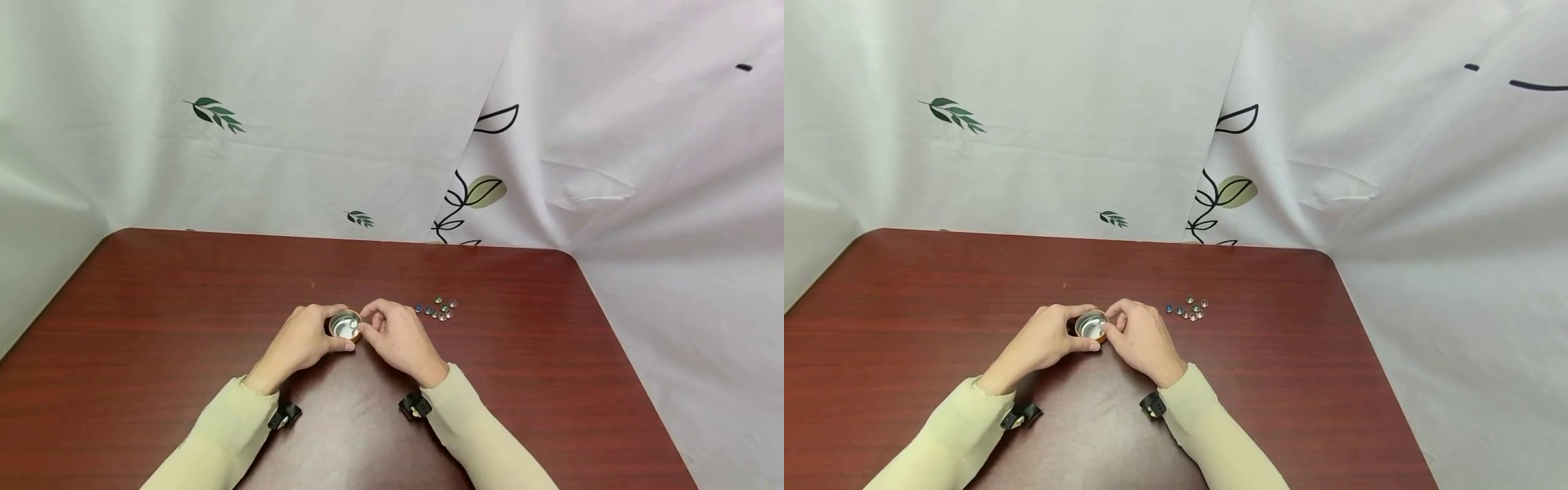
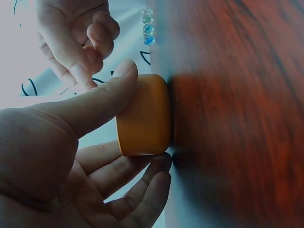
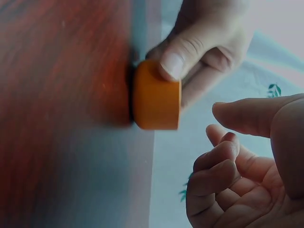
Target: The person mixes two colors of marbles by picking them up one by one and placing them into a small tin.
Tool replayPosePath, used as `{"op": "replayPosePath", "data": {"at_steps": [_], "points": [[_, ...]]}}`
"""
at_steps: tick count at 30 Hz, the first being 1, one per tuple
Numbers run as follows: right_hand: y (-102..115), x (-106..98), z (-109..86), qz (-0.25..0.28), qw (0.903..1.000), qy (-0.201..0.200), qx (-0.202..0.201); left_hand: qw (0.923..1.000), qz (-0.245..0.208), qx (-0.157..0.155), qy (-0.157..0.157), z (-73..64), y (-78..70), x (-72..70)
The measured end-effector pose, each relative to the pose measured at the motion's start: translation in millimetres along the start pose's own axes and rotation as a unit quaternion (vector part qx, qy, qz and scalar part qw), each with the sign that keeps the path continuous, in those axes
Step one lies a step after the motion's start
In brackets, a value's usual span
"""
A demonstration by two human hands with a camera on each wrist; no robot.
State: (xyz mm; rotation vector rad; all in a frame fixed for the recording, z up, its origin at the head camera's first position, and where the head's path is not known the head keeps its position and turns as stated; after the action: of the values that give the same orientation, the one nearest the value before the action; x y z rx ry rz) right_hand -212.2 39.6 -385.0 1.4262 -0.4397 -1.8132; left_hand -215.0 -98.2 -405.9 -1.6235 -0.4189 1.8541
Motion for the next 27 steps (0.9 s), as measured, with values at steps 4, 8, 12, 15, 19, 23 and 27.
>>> {"op": "replayPosePath", "data": {"at_steps": [4, 8, 12, 15, 19, 23, 27], "points": [[-4.2, -9.7, 2.0, 0.015, 0.9997, -0.014, 0.010, 1.0000, 0.000, 0.002, -0.002, 0.3, -0.9, -0.3], [-7.2, -16.1, 2.8, 0.027, 0.9992, -0.022, 0.017, 1.0000, 0.006, 0.001, -0.002, 0.2, -0.8, -1.2], [-9.1, -18.5, 1.8, 0.038, 0.9988, -0.020, 0.022, 0.9999, 0.010, -0.004, -0.001, 0.1, 0.4, -0.7], [-9.8, -19.7, 1.6, 0.044, 0.9985, -0.021, 0.026, 0.9999, 0.010, -0.009, 0.000, 0.4, 1.6, 0.0], [-11.2, -23.0, 2.4, 0.048, 0.9981, -0.026, 0.030, 0.9998, 0.012, -0.013, -0.001, 0.2, 2.2, 0.2], [-13.1, -27.6, 3.6, 0.049, 0.9977, -0.034, 0.033, 0.9997, 0.017, -0.017, 0.001, -0.4, 2.4, -0.1], [-14.8, -32.8, 5.1, 0.053, 0.9971, -0.041, 0.035, 0.9997, 0.014, -0.019, 0.002, -0.5, 2.6, -1.1]]}}
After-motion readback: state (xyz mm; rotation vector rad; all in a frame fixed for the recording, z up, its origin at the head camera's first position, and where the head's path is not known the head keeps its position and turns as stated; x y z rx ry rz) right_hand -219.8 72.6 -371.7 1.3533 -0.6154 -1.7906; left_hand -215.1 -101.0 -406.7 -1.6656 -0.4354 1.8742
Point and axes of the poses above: each hand's wrist, its own z-axis towards the middle knuckle, its own x-axis out of the palm, y = z × x, the point moved 9 cm from there along z, towards the middle knuckle, and after that the axes turned 13 degrees about -y, right-handed, at the moved point
